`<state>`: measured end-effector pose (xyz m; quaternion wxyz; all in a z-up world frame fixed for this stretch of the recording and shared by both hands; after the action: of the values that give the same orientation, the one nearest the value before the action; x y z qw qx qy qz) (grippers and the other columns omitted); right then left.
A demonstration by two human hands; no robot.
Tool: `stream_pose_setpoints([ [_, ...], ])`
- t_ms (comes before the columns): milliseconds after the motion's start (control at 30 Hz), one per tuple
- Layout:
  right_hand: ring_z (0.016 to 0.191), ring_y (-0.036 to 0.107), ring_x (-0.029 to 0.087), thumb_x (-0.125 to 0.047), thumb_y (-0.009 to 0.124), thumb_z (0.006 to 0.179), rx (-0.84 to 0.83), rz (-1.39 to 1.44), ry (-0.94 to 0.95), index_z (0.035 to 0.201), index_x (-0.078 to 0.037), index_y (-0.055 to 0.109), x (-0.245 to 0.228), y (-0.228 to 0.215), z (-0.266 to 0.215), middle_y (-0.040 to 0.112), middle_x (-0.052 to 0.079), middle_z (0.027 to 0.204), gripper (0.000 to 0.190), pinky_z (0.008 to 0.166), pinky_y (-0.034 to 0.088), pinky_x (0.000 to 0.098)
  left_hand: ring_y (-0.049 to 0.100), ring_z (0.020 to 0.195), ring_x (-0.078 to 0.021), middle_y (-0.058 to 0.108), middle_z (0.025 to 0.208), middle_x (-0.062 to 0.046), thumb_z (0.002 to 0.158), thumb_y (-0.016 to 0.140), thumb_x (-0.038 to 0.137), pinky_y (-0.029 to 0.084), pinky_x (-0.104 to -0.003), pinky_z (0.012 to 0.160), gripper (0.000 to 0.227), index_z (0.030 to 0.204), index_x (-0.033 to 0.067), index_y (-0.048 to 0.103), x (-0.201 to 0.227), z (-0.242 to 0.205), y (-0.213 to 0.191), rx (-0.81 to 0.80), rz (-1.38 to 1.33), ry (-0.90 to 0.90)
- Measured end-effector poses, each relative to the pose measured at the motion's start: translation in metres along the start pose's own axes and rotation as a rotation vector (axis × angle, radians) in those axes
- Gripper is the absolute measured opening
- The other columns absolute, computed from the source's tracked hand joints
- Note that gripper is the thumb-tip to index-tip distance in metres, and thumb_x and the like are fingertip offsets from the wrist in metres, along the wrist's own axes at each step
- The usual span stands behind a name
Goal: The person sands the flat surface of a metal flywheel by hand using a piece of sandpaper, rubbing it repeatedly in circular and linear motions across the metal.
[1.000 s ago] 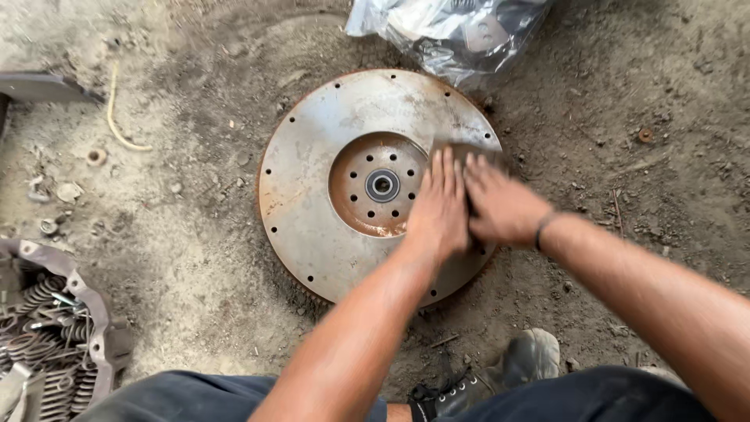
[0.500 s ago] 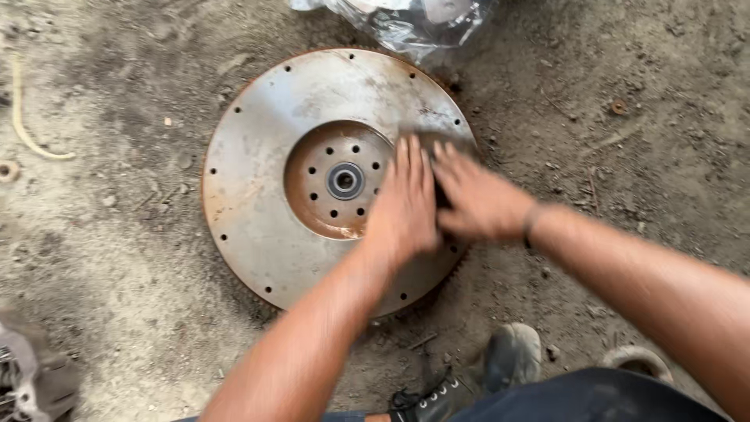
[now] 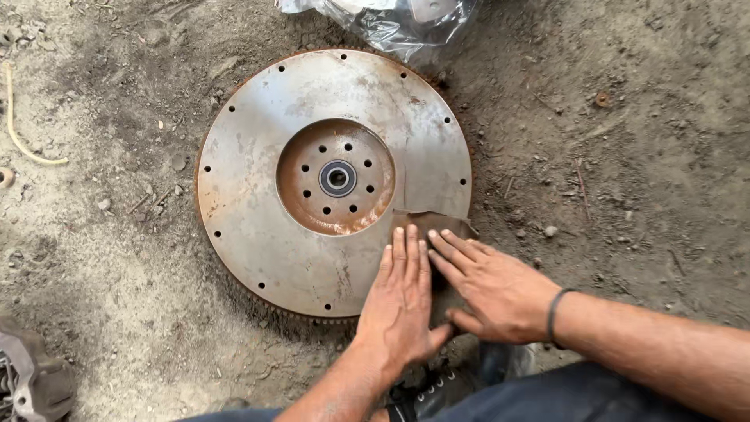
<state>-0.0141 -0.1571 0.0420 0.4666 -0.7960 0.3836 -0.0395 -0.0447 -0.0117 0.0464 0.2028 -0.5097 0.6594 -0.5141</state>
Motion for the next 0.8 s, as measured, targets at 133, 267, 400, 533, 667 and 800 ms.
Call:
stream_pose_setpoints([
  [133, 0.156, 0.011, 0.043, -0.040, 0.058, 0.088, 0.202, -0.090, -0.005, 0.153, 0.012, 0.021, 0.039, -0.003, 0.020, 0.014, 0.034, 0.166, 0.091, 0.123, 0.011, 0.0471, 0.006, 0.153, -0.0507, 0.008, 0.162, -0.039, 0.081, 0.061, 0.063, 0.009, -0.052, 0.123, 0.116, 0.153, -0.0170, 0.016, -0.014, 0.039, -0.008, 0.008, 0.158, 0.008],
  [267, 0.154, 0.013, 0.039, -0.037, 0.056, 0.092, 0.236, -0.077, 0.114, 0.153, 0.010, 0.019, 0.118, -0.022, 0.068, 0.014, 0.031, 0.164, 0.085, 0.124, 0.013, 0.0448, 0.007, 0.154, -0.0510, 0.008, 0.164, -0.038, 0.083, 0.060, 0.065, 0.011, -0.053, 0.124, 0.117, 0.157, -0.0143, 0.015, -0.044, 0.122, -0.027, -0.037, 0.361, -0.010],
  [400, 0.155, 0.014, 0.041, -0.035, 0.054, 0.091, 0.319, 0.078, 0.167, 0.155, 0.008, 0.022, 0.167, -0.050, 0.104, 0.014, 0.029, 0.166, 0.084, 0.125, 0.017, 0.0442, 0.006, 0.152, -0.0485, 0.008, 0.164, -0.036, 0.081, 0.061, 0.061, 0.011, -0.049, 0.122, 0.114, 0.155, -0.0118, 0.015, -0.071, 0.183, -0.041, 0.096, 0.266, -0.047],
  [533, 0.150, 0.015, 0.047, -0.038, 0.054, 0.092, 0.315, -0.044, 0.158, 0.153, 0.018, 0.017, 0.131, -0.040, 0.100, 0.012, 0.038, 0.161, 0.090, 0.122, 0.016, 0.0468, 0.008, 0.154, -0.0498, 0.013, 0.164, -0.037, 0.085, 0.060, 0.057, 0.008, -0.053, 0.126, 0.110, 0.158, -0.0140, 0.017, -0.057, 0.154, -0.032, 0.057, 0.551, -0.013],
  [667, 0.153, 0.016, 0.044, -0.039, 0.060, 0.089, 0.084, -0.146, 0.067, 0.151, 0.014, 0.021, 0.055, -0.008, 0.035, 0.014, 0.036, 0.162, 0.090, 0.126, 0.017, 0.0450, 0.010, 0.154, -0.0499, 0.013, 0.162, -0.037, 0.087, 0.053, 0.068, 0.009, -0.051, 0.127, 0.113, 0.154, -0.0152, 0.017, -0.020, 0.055, -0.002, 0.126, 0.272, 0.060],
  [800, 0.155, 0.013, 0.043, -0.037, 0.061, 0.087, 0.037, 0.005, 0.034, 0.154, 0.012, 0.021, -0.004, 0.004, -0.006, 0.014, 0.033, 0.167, 0.093, 0.121, 0.014, 0.0457, 0.007, 0.154, -0.0511, 0.010, 0.166, -0.039, 0.075, 0.065, 0.065, 0.012, -0.052, 0.120, 0.122, 0.152, -0.0154, 0.017, -0.001, -0.003, 0.013, 0.098, -0.041, 0.078],
])
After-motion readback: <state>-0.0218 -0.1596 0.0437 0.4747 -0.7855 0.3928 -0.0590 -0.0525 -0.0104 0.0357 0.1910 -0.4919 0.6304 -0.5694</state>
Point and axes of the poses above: each hand's wrist, its own z-axis towards the middle knuckle, its own y-axis out of the palm, x = y × z, the point moved 3 cm from there along z, towards the middle knuckle
